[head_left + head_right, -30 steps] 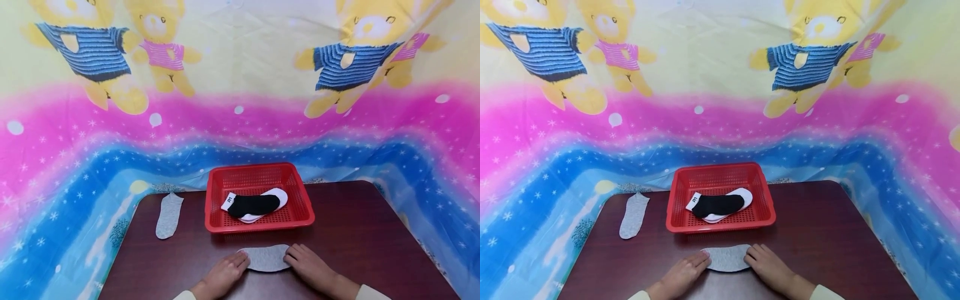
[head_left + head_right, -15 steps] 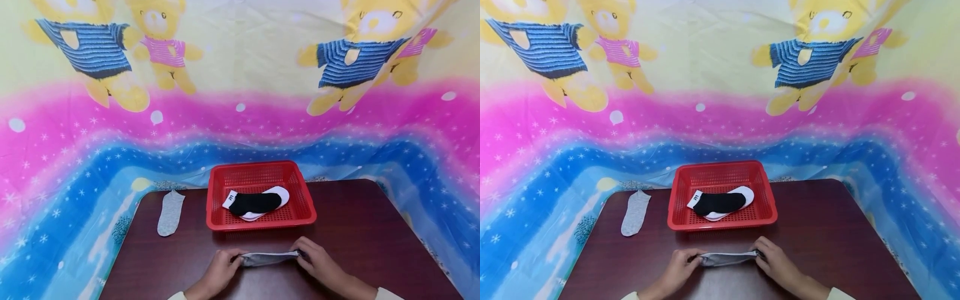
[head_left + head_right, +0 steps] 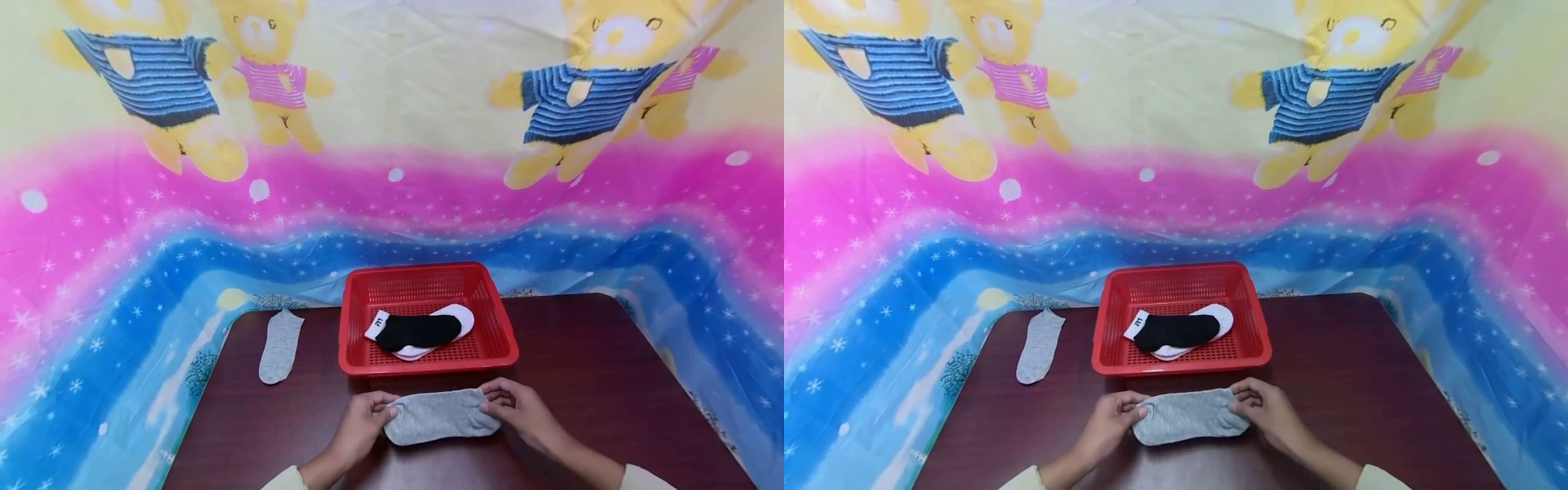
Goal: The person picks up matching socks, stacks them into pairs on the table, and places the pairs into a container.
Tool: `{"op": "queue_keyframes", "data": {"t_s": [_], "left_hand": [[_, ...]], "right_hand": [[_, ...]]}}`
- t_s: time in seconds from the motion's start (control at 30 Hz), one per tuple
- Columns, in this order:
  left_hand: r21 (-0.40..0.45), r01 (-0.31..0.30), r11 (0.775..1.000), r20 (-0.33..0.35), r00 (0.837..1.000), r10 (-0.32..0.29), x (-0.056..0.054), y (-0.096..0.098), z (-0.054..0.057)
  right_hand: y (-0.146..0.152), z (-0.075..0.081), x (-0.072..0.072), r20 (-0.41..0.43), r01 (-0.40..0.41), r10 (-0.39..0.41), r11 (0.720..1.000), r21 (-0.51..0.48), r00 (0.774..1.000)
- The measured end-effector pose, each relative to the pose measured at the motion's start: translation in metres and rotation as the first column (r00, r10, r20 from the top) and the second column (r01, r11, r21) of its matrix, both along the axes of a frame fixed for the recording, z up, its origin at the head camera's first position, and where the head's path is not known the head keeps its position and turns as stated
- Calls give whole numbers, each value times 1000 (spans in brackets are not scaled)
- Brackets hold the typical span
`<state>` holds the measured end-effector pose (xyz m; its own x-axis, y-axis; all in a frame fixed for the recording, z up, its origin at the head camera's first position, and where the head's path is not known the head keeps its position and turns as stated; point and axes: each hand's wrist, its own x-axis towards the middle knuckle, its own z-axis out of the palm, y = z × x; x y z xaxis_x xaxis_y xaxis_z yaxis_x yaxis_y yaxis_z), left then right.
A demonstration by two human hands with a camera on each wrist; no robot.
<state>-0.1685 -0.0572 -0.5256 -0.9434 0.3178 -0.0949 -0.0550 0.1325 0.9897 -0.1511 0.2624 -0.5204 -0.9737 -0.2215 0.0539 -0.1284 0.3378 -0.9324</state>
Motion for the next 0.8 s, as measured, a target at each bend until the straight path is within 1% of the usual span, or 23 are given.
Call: {"op": "queue_keyframes", "data": {"t_s": [0.07, 0.13, 0.2, 0.27, 0.37, 0.43, 0.53, 0.6, 0.7, 0.8], "left_hand": [[-6, 4, 1000, 9, 1000, -4, -2, 0, 0], [5, 16, 1000, 34, 999, -17, -3, 0, 0], [27, 28, 999, 68, 997, -30, -4, -1, 0], [55, 28, 998, 108, 994, -34, -5, -2, -2], [75, 4, 997, 153, 988, -15, -9, -2, -8], [66, -18, 998, 163, 987, 7, -12, -3, -12], [36, -41, 999, 162, 986, 35, -15, -2, -18], [9, -46, 999, 149, 988, 44, -15, -1, -19], [-45, -53, 998, 129, 990, 58, -17, 0, -20], [-115, -65, 991, 103, 992, 77, -19, 1, -20]], "right_hand": [[2, 3, -3, 78, 9, -7, 1000, -26, 997], [3, 4, -5, 156, 29, -22, 999, -46, 987], [2, 5, -7, 230, 59, -45, 997, -56, 972], [1, 4, -9, 287, 98, -83, 994, -39, 954], [-2, 1, -13, 371, 150, -125, 988, -38, 920], [-2, -4, -16, 424, 162, -119, 985, -66, 898], [-2, -12, -18, 471, 148, -74, 981, -122, 879], [-3, -17, -20, 474, 130, -51, 982, -136, 879], [-3, -21, -23, 441, 99, -41, 989, -110, 897], [-4, -23, -26, 390, 75, -52, 996, -43, 919]]}}
